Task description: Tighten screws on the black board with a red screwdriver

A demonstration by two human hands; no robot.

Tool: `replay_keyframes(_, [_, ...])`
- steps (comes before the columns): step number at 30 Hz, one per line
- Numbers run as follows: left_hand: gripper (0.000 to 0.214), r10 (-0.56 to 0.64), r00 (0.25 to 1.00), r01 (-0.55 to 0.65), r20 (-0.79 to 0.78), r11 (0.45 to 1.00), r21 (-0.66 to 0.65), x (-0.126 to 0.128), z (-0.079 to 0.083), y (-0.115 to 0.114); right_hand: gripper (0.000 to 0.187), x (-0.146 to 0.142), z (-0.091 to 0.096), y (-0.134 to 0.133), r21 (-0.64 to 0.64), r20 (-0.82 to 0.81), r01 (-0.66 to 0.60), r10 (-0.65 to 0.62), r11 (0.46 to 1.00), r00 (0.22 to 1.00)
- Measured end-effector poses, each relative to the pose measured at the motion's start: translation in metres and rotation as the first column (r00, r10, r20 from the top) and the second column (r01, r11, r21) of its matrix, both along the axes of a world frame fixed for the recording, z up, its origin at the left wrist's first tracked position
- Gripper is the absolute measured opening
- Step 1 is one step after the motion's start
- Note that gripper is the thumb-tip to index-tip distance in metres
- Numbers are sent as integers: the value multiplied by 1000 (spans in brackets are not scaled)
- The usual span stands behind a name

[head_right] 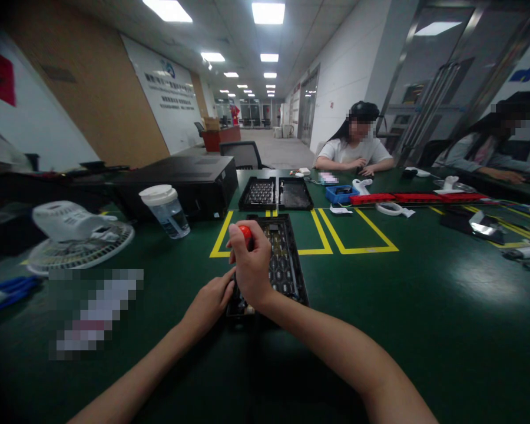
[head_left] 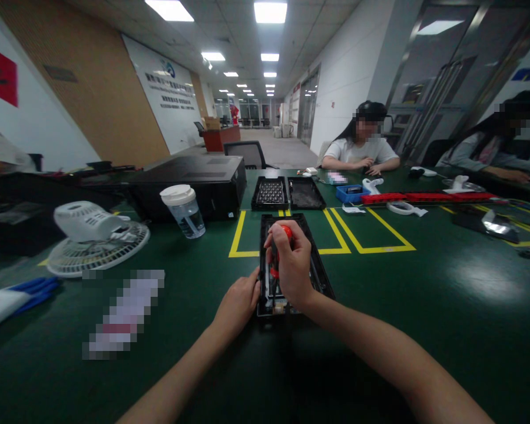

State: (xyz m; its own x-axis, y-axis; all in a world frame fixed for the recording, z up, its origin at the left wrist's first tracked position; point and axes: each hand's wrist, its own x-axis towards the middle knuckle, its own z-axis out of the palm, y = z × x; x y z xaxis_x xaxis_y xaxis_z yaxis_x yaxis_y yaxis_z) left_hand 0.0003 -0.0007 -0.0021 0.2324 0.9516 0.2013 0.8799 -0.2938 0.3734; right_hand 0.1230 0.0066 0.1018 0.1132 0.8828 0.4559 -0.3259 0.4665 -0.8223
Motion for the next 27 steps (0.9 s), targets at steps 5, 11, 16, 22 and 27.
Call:
replay_keyframes(5, [42,0,1000,0,0,1000,11,0,-1,0,17,1,-1,0,1,3,-7,7,1000,1000])
replay_keyframes(11, [42,-2,1000,2,13,1000,13,-1,-1,-1,18,3,0,3,-15,-2,-32,32,999,999])
replay_keyframes(16, [42,6,1000,-6,9,1000,2,0,0,-1,18,3,0,5,-12,-17,-44,44,999,999])
replay_keyframes(22, [42,1,1000,-1,4,1000,7,0,-3,0,17,2,-1,1,5,-15,-74,74,997,997])
replay_keyframes(27, [42,3,1000,-3,-2,1000,12,0,-2,0,24,3,-3,5,14,-52,-182,182,983,982])
